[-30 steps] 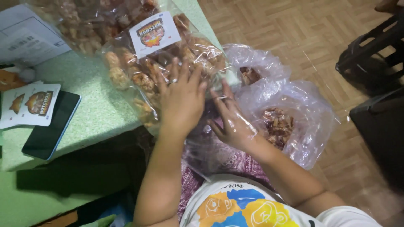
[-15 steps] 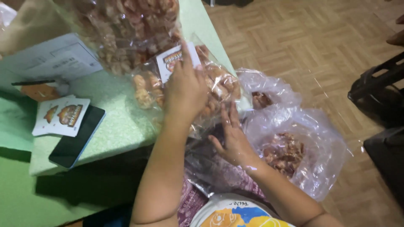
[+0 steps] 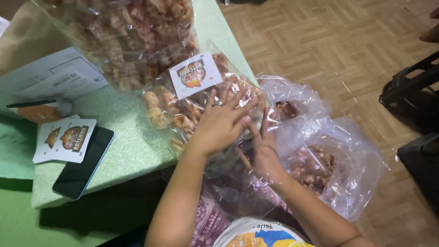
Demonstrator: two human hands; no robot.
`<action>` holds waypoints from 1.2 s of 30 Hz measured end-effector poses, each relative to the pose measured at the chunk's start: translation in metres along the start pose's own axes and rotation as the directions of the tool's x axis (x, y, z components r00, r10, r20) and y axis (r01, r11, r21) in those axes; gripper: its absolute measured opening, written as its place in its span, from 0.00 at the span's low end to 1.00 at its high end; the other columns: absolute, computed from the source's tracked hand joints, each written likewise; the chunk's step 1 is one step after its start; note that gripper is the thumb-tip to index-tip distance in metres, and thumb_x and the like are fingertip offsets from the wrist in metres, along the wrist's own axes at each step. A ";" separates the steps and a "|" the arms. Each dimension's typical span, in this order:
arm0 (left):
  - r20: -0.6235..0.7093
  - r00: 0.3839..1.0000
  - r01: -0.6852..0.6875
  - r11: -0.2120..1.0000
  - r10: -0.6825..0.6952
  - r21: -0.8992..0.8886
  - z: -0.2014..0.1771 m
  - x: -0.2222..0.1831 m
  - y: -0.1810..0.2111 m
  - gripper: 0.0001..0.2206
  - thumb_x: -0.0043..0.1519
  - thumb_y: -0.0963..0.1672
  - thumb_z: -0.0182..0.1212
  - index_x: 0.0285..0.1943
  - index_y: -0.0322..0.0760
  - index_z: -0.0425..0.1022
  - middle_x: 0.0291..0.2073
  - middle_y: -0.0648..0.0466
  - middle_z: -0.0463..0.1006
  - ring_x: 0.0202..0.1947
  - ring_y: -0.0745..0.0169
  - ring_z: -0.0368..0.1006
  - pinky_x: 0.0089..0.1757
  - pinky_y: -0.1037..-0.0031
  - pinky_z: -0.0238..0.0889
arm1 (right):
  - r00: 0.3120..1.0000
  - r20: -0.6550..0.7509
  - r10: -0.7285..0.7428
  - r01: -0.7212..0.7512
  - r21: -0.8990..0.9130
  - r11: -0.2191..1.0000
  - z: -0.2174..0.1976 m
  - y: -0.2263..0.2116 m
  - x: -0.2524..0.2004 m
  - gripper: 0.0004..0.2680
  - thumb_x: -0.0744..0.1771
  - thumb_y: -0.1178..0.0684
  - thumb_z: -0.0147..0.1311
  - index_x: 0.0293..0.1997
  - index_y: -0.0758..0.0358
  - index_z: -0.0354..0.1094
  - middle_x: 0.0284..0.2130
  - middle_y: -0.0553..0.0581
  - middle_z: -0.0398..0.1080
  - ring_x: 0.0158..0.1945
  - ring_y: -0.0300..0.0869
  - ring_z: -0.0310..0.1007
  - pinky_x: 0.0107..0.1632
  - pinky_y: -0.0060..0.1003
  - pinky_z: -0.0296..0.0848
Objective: Portioning snacks into small plastic bags and applying brand labels to the finished packages.
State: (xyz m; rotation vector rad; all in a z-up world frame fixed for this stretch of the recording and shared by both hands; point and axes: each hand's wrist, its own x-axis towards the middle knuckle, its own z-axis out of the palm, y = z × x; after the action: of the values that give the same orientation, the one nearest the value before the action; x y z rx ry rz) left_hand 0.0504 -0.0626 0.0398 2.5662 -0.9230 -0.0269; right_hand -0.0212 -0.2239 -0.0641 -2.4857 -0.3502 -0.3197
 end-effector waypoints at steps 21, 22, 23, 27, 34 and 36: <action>-0.005 0.999 -0.049 0.994 0.050 0.093 0.016 0.000 -0.009 0.20 0.63 0.53 0.44 0.65 0.64 0.67 0.70 0.55 0.58 0.72 0.38 0.39 0.62 0.39 0.32 | 0.986 -0.005 -0.168 0.166 -0.117 0.979 0.007 0.014 0.007 0.40 0.56 0.48 0.67 0.72 0.67 0.40 0.70 0.76 0.26 0.69 0.77 0.22 0.71 0.60 0.41; -0.045 0.997 -0.058 0.997 0.060 0.049 0.013 -0.001 -0.008 0.20 0.63 0.52 0.45 0.65 0.63 0.67 0.70 0.53 0.56 0.72 0.38 0.39 0.62 0.39 0.33 | 0.986 -0.013 -0.164 0.163 -0.075 0.984 0.004 0.010 0.006 0.40 0.57 0.49 0.66 0.73 0.64 0.38 0.70 0.75 0.24 0.69 0.78 0.21 0.70 0.62 0.39; -0.086 0.994 -0.068 0.998 0.068 0.006 0.009 -0.003 -0.007 0.20 0.63 0.52 0.46 0.65 0.62 0.67 0.70 0.50 0.55 0.72 0.38 0.40 0.62 0.39 0.33 | 0.987 -0.021 -0.160 0.159 -0.032 0.987 0.002 0.005 0.005 0.39 0.58 0.51 0.65 0.73 0.62 0.36 0.70 0.75 0.22 0.69 0.79 0.19 0.70 0.63 0.37; -0.321 0.947 0.012 0.997 0.014 0.078 0.003 -0.025 0.008 0.21 0.64 0.48 0.52 0.69 0.63 0.66 0.73 0.60 0.43 0.74 0.54 0.36 0.67 0.41 0.25 | 0.994 0.038 -0.106 0.107 -0.020 0.994 0.003 0.003 -0.016 0.39 0.60 0.53 0.60 0.75 0.57 0.30 0.70 0.74 0.17 0.73 0.70 0.14 0.73 0.60 0.30; -0.493 0.866 0.052 0.995 -0.090 -0.091 -0.002 -0.107 0.026 0.15 0.60 0.43 0.59 0.56 0.43 0.79 0.67 0.54 0.58 0.71 0.52 0.49 0.68 0.42 0.30 | 0.979 -0.012 -0.205 0.206 0.033 0.978 0.002 -0.012 -0.029 0.35 0.63 0.55 0.57 0.75 0.63 0.31 0.72 0.69 0.26 0.76 0.62 0.23 0.76 0.55 0.38; -0.529 0.837 0.058 0.985 -0.138 -0.165 0.007 -0.126 0.025 0.13 0.59 0.41 0.60 0.52 0.43 0.80 0.64 0.53 0.65 0.70 0.53 0.52 0.67 0.42 0.33 | 0.970 -0.039 -0.241 0.243 0.048 0.969 0.003 -0.020 -0.034 0.34 0.66 0.55 0.58 0.75 0.62 0.30 0.73 0.65 0.28 0.77 0.59 0.24 0.77 0.55 0.38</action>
State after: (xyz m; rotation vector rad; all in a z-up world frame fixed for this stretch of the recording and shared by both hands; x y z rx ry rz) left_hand -0.0640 -0.0056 0.0285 2.2882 -0.5456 0.5555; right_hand -0.0588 -0.2128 -0.0661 -2.3859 -0.6423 -0.4439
